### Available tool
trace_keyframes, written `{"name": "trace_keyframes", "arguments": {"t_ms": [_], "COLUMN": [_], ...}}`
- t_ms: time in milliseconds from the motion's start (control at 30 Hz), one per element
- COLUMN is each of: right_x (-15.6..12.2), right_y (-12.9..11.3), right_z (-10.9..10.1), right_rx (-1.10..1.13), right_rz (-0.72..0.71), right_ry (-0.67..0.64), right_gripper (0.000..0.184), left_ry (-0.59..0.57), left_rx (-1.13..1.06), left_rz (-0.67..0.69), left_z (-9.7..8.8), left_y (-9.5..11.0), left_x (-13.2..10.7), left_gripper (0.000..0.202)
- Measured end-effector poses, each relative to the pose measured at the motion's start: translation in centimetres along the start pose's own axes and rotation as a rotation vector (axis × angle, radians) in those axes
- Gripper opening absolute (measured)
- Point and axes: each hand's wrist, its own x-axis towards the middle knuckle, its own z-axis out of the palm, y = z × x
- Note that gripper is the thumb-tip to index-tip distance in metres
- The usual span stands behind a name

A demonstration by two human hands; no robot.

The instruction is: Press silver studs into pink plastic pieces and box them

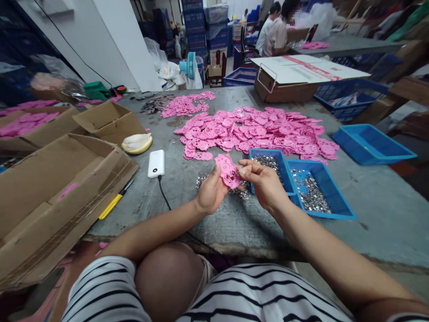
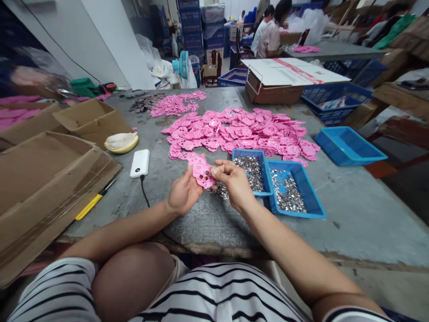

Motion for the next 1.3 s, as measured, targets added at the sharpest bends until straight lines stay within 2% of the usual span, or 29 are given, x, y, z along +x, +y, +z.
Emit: {"name": "trace_keyframes", "arguments": {"t_ms": [100, 267, 567, 767, 933, 1033, 1200, 1300], "right_x": [0.0, 0.1, -0.1, 0.0, 0.1, 0.1, -0.3, -0.1], "right_y": [0.0, -0.3, -0.4, -0.5, -0.4, 0.0, 1.0, 1.3], "right_z": [-0.4, -1.0, -1.0, -1.1, -1.1, -1.0, -0.3, -0.5], "right_rx": [-0.066, -0.306, -0.399, -0.416, -0.427, -0.426, -0.333, -0.215], "right_rz": [-0.020, -0.163, -0.209, -0.216, -0.223, -0.255, -0.252, -0.196], "right_ry": [-0.001, -0.013, -0.086, -0.110, -0.145, -0.120, -0.056, -0.116], "right_gripper": [0.024, 0.022, 0.014, 0.014, 0.015, 0.016, 0.013, 0.016], "left_ry": [0.001, 0.002, 0.001, 0.017, 0.005, -0.010, -0.035, -0.064], "left_rx": [-0.007, -0.028, -0.067, -0.085, -0.100, -0.125, -0.120, -0.086], "left_rz": [-0.013, -0.043, -0.055, -0.052, -0.103, -0.131, -0.166, -0.143], "left_z": [0.2, 0.2, 0.2, 0.2, 0.3, 0.3, 0.0, -0.2], "left_y": [0.1, 0.1, 0.0, 0.0, 0.1, 0.1, 0.0, -0.1], "left_x": [0.0, 0.0, -0.1, 0.0, 0.0, 0.0, 0.1, 0.1], "left_gripper": [0.046, 0.045, 0.045, 0.044, 0.044, 0.044, 0.041, 0.041]}}
